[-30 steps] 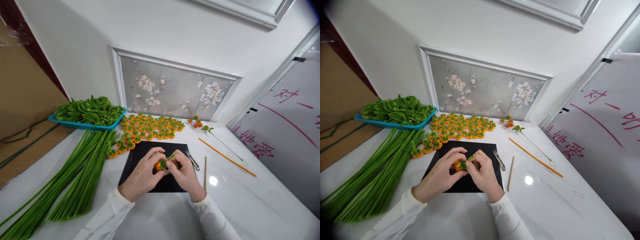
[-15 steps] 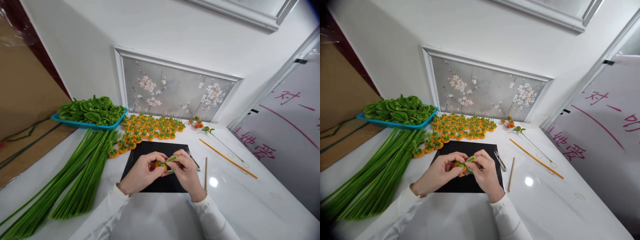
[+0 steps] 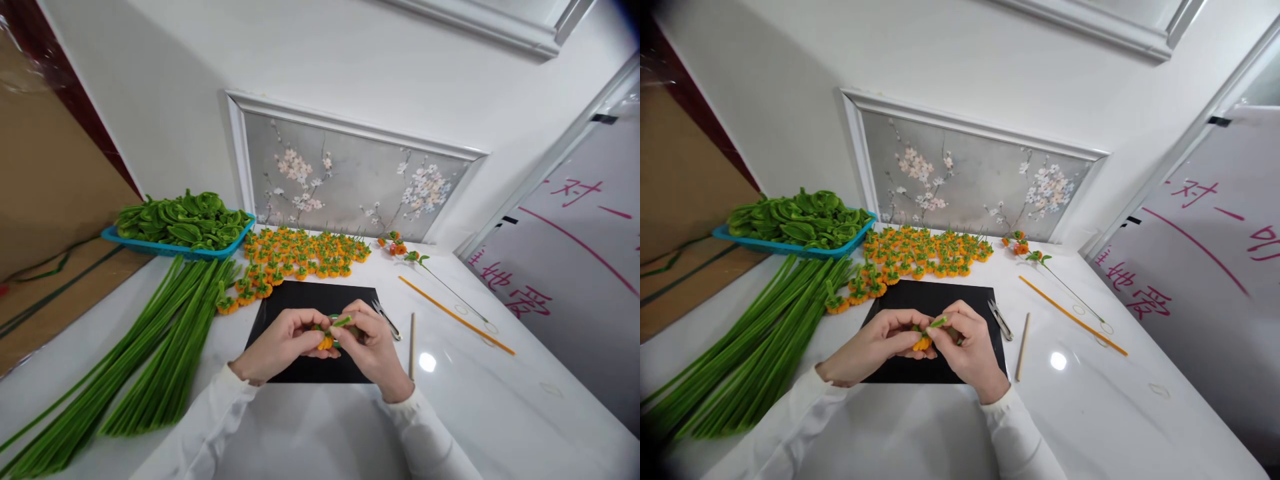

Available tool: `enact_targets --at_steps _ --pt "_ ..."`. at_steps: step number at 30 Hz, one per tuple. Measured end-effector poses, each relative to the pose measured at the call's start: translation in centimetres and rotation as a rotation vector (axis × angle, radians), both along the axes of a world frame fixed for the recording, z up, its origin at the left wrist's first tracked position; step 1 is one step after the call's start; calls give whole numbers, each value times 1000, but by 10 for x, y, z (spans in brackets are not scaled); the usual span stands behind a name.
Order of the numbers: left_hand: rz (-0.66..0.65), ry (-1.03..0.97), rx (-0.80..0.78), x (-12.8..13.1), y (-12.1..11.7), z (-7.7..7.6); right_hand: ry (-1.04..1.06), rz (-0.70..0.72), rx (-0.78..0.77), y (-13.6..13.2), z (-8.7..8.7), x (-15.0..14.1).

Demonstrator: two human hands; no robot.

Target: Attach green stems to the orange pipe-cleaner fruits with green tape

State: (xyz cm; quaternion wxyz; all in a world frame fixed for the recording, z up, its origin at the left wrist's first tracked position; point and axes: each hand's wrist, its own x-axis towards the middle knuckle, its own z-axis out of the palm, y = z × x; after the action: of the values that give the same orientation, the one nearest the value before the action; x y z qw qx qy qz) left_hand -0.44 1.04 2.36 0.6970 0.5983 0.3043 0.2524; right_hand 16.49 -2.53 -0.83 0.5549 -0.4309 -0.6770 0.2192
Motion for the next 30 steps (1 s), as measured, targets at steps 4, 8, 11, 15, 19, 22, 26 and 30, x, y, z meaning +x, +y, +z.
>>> enact_targets --at_steps 4,8,11,15,19,22,26,30 --pt "-6 -17 -21 -1 1 1 -2 21 -11 1 -1 1" --pt "53 -11 188 0 2 -4 -9 -15 -16 2 -3 0" --pt "79 84 354 4 3 -10 -20 -34 -11 3 -4 0" --pt "66 103 332 7 1 -9 -30 12 -20 3 -4 0" --pt "63 84 294 5 0 -1 -52 24 -3 3 -6 1" --pt "46 85 278 2 0 1 -76 20 22 4 -8 2" --pt "11 118 281 -1 1 2 -126 59 62 5 -9 4" --pt "-29 109 225 -4 2 4 -125 112 81 4 -7 5"
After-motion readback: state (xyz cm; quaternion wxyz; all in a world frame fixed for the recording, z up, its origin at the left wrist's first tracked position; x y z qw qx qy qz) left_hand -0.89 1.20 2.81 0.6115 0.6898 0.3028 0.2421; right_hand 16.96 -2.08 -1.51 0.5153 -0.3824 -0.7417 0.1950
